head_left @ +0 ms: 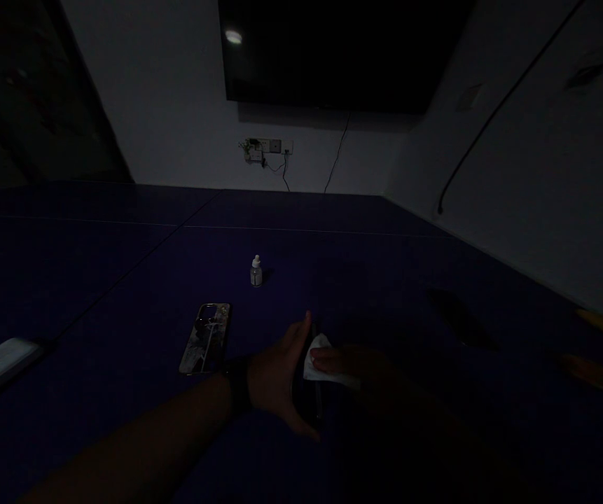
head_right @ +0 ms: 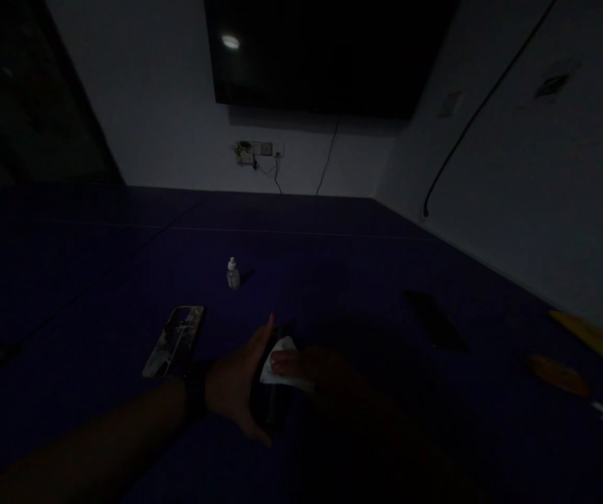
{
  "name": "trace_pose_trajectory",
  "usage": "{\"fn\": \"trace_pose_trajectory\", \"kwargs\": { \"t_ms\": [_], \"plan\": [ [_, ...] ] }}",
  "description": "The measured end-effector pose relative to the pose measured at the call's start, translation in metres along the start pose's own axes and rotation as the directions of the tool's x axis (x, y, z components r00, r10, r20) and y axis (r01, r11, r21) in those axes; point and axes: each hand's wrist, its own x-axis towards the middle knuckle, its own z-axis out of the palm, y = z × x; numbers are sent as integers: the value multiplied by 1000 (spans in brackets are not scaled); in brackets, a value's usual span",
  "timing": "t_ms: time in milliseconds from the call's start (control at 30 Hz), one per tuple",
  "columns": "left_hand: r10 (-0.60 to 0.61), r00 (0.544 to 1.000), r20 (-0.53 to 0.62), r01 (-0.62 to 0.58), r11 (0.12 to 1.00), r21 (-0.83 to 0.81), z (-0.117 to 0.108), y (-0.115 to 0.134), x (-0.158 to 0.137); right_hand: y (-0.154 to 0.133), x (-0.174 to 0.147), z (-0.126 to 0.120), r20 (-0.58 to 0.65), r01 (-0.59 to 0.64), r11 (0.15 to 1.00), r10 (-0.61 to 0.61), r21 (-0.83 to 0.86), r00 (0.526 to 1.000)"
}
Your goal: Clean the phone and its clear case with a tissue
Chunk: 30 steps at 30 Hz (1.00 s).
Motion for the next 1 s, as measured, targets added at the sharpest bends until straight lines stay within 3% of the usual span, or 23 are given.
{"fn": "trace_pose_trajectory", "kwargs": {
  "t_ms": [267,567,800,1000],
  "plan": [
    [4,1000,13,-4,1000,2,-2,2,1,7,-11,5,49,59,996,-56,-61,997],
    [11,1000,18,-11,1000,21,-4,5,2,16,-11,9,109,20,984,-1,-179,994],
    [16,1000,20,-17,999,38,-4,4,2,2,-3,4,79,4,985,10,-171,997],
    [7,1000,5,-7,1000,25,-2,2,2,-3,3,-4,125,39,971,-9,-238,992]
  ]
}}
